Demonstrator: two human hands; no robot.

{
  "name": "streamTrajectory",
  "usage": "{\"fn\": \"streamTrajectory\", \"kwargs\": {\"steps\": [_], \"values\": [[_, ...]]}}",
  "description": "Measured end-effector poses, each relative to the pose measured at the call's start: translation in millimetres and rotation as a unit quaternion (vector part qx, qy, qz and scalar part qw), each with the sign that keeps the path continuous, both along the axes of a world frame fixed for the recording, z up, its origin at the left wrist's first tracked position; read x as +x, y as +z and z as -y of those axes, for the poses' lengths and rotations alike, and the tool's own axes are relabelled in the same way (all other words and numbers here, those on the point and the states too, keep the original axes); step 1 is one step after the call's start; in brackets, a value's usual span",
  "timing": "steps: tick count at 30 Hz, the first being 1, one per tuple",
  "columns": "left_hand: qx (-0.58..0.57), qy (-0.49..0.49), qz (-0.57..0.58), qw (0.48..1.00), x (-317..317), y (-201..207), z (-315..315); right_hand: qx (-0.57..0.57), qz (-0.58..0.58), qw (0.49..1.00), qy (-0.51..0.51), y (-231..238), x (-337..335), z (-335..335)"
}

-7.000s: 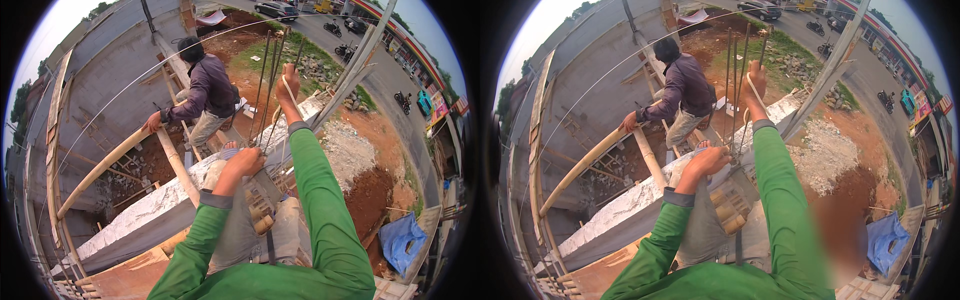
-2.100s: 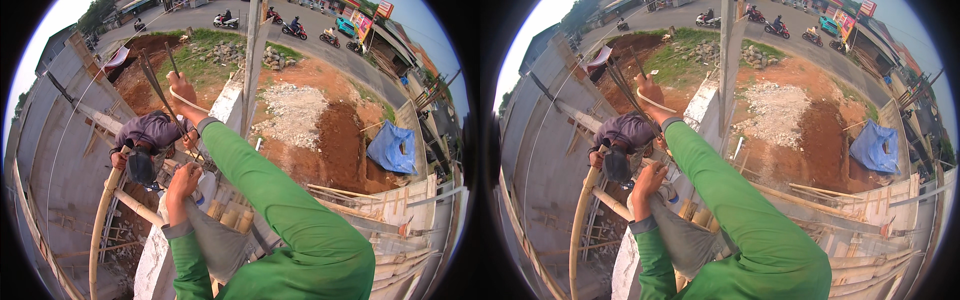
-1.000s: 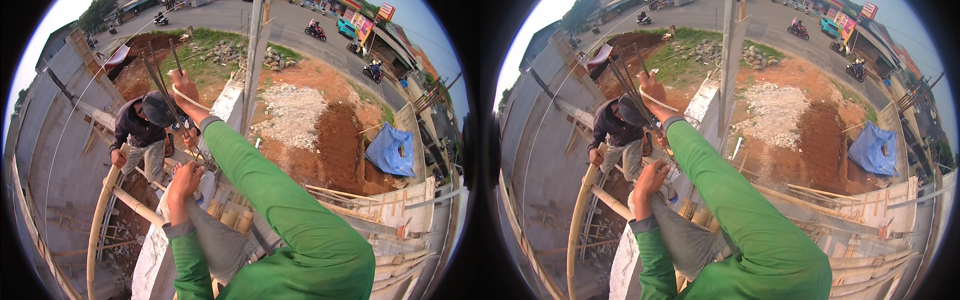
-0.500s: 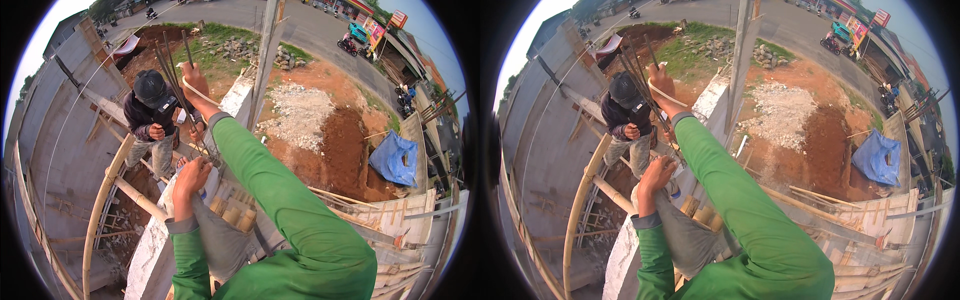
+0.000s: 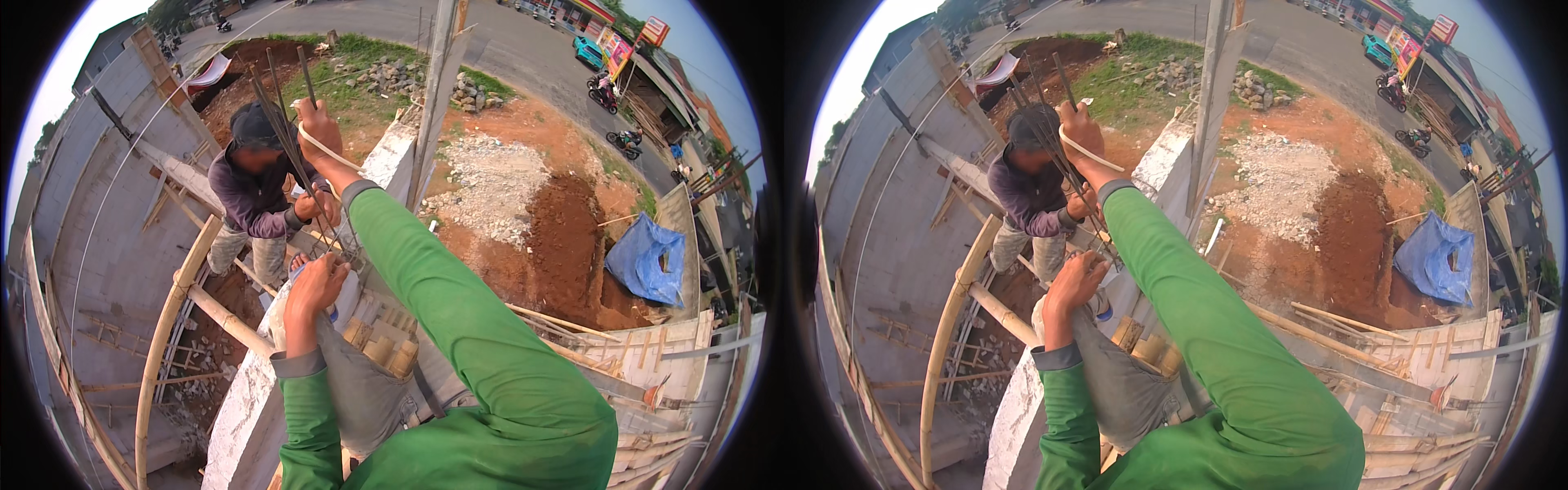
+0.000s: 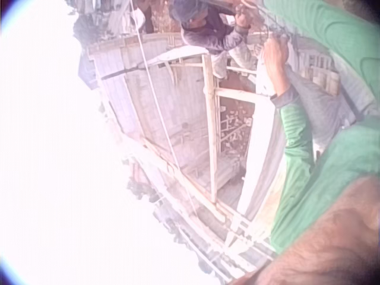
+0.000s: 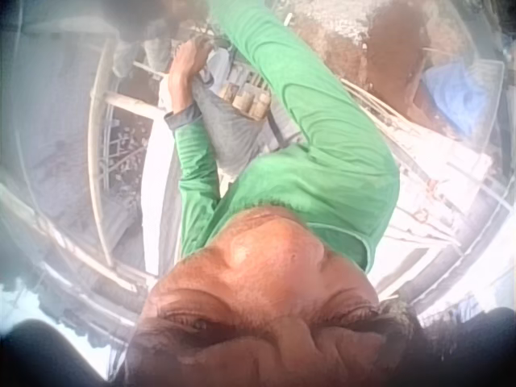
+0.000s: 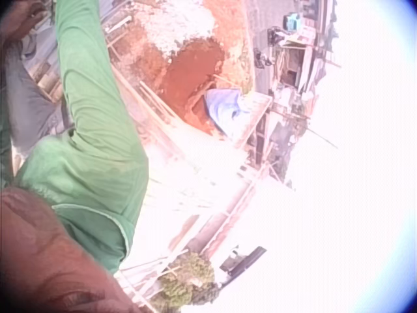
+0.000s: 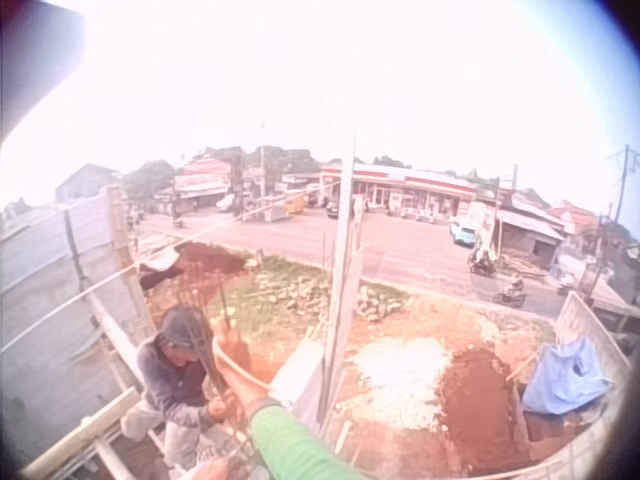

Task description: The person works on a bamboo scaffolding structure at a construction site. They tie a rope around vertical rebar and bamboo poles to secure the structure, then reposition themselves on the scaffolding.

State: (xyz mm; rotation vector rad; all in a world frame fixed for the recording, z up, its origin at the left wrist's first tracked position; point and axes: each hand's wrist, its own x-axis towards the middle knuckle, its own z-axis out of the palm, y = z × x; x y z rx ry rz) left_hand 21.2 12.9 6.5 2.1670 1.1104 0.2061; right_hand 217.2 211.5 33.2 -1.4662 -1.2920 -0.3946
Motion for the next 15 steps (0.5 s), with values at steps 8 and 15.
{"fn": "streamTrajectory", "kwargs": {"steps": [8,15], "values": [[-0.017,0.009,-0.004,1.000,-0.2,0.3,-0.2,-0.002,-0.012,1.000,0.026,-2.0,2.3,-0.3],[-0.014,0.015,0.020,1.000,-6.1,7.3,-2.8,-0.009,-0.017,0.999,0.048,0.8,4.2,3.0]]}}
